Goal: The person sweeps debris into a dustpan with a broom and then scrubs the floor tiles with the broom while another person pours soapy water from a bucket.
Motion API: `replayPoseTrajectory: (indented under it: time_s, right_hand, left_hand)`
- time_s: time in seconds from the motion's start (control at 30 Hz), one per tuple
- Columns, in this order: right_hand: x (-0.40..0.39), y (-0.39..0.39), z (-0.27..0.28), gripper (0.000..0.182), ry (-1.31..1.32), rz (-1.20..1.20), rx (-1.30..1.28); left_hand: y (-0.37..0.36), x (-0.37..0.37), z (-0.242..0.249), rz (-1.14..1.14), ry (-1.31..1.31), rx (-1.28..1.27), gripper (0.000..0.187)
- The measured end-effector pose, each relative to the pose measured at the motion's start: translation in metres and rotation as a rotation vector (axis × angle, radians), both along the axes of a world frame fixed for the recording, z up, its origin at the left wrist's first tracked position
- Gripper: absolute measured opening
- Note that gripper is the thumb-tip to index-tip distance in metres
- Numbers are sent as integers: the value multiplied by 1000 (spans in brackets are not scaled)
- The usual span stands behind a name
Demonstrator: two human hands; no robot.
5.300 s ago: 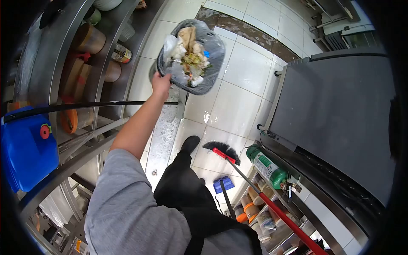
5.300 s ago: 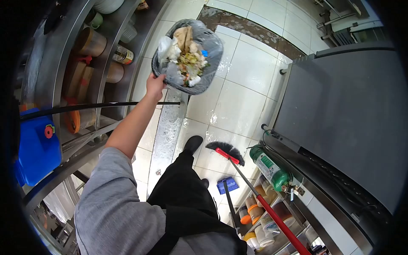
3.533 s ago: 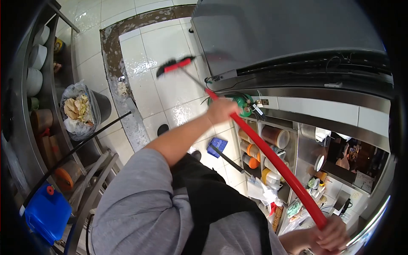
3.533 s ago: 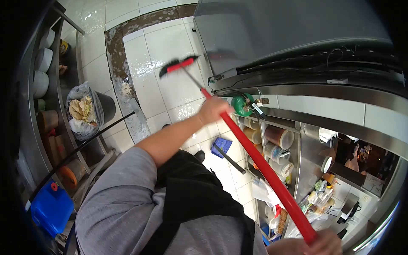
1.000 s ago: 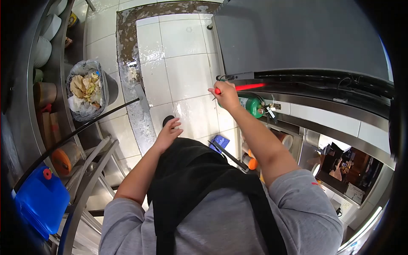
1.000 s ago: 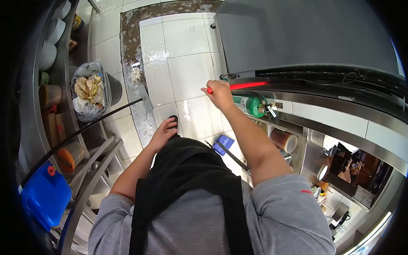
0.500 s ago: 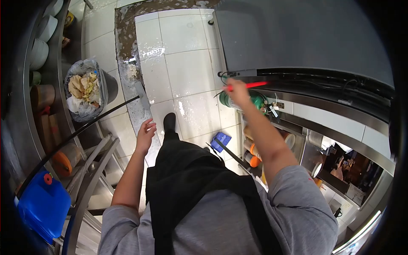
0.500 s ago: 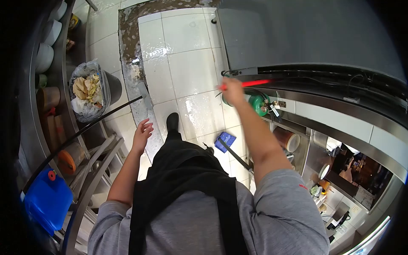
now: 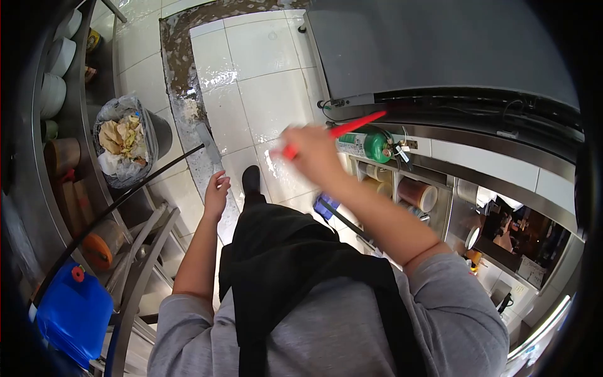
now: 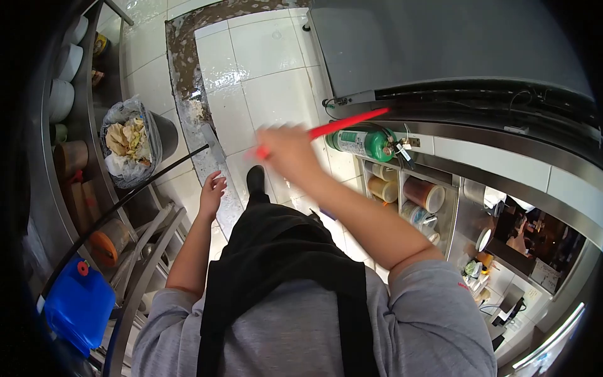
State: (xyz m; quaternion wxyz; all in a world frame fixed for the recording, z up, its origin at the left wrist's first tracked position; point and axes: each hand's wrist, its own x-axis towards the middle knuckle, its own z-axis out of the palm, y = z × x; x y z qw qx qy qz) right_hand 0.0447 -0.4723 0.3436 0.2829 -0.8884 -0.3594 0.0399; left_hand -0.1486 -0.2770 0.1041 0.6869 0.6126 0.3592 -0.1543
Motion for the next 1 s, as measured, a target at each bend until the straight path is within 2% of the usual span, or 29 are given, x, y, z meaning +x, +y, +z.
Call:
replayPoseTrajectory:
  time_s: [0.1, 0.17, 0.27, 0.33, 0.43, 0.47, 0.5, 0.53, 0.6, 0.63, 0.67, 0.73, 0.83, 0.9, 0.93, 0.97, 1.0]
  right_hand:
    - [68, -66, -58, 34, -56, -152, -76]
    - [77, -71, -61, 35, -75, -166, -105]
    - [54, -24, -22, 40, 8, -79, -74]
    - [34, 24, 28, 42, 32, -10, -26]
    - [38, 81, 133, 43, -21, 72, 84]
    - [46, 93, 178, 41, -143, 103, 166]
    - [56, 97, 214, 29, -204, 26, -121]
    - [55, 98, 252, 29, -221, 28, -120]
    - [47, 102, 319, 50, -377, 11, 145]
    - [51, 110, 338, 40, -429, -164, 225]
    - [52, 105, 362, 40, -456, -128, 272]
    - [58, 87, 404, 42, -448, -54, 348]
    - [56, 55, 458, 45, -376, 23, 480]
    - [45, 28, 481, 48, -285, 50, 562]
    - [40, 13, 492, 49, -228, 61, 600]
    - [27, -6, 497, 51, -140, 73, 636]
    - [23, -31, 506, 55, 196, 322, 597]
  left_hand:
    - [5, -1, 10, -47, 6, -23, 40]
    - [10, -15, 2, -53, 28, -17, 39]
    - [15, -30, -11, -41, 58, 41, 35]
    - [12, -17, -4, -35, 56, 56, 34]
    - [-6, 29, 7, -157, -229, 149, 32]
    - [-17, 54, 21, -182, -323, 171, 31]
    - [-30, 79, 40, -220, -378, 105, 31]
    - [-42, 104, 62, -257, -435, 42, 31]
    - [-67, 149, 112, -355, -563, 6, 31]
    - [-82, 168, 132, -378, -635, -35, 34]
    - [-97, 184, 152, -399, -708, -76, 37]
    - [-118, 199, 211, -419, -814, 59, 46]
    - [-161, 212, 246, -389, -955, 203, 55]
    - [-183, 208, 264, -129, -1116, 352, 47]
    - [-184, 208, 267, -135, -1119, 353, 47]
    - [-184, 207, 269, -282, -943, 253, 38]
    - [-185, 205, 269, -424, -758, 154, 31]
